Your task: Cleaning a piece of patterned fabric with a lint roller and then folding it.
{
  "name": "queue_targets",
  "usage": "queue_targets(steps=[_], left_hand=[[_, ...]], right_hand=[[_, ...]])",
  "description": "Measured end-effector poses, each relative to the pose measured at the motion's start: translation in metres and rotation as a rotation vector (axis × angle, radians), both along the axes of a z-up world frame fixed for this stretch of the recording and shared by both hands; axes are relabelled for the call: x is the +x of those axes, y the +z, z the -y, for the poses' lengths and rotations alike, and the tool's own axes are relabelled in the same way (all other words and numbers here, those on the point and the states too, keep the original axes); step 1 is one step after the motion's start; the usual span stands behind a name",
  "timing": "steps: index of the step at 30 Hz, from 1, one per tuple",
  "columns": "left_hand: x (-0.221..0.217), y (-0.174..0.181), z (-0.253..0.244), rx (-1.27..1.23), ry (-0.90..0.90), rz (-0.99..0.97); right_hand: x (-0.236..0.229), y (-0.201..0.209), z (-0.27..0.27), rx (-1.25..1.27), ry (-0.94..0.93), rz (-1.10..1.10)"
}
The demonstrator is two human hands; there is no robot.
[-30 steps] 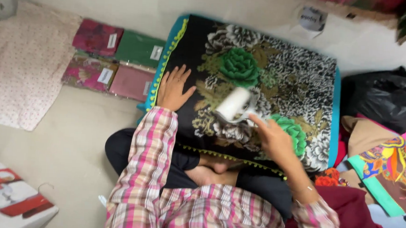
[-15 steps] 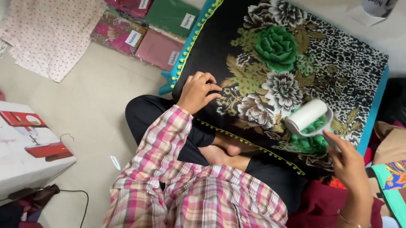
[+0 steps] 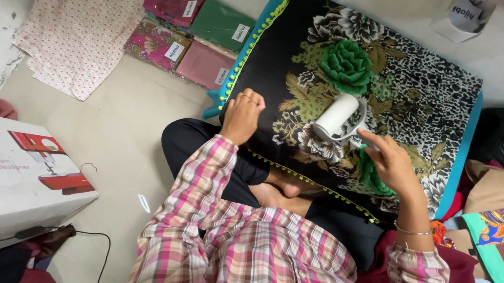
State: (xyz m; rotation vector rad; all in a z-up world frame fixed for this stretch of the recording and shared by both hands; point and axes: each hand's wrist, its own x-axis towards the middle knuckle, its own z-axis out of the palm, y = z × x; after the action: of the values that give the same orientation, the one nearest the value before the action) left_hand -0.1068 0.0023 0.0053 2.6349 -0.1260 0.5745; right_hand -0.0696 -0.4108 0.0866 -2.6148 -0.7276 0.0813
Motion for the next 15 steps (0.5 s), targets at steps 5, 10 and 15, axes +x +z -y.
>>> queue_targets(steps=[5,10,15], left_hand=[[-0.024,0.012,-0.066,-0.151,0.085,0.171],[-0.051,0.026,-0.101,-0.322,0.533,0.228],[-0.015,0.048,-0.032,-0.436,0.260,0.272]], right_hand=[[0.004,0.015,-0.043,-0.007,0.052,-0.032],[0.005,0.034,-0.120,-0.086,0.152,0.021],[0.005,0.015,-0.186,-0.192,0.115,0.088]])
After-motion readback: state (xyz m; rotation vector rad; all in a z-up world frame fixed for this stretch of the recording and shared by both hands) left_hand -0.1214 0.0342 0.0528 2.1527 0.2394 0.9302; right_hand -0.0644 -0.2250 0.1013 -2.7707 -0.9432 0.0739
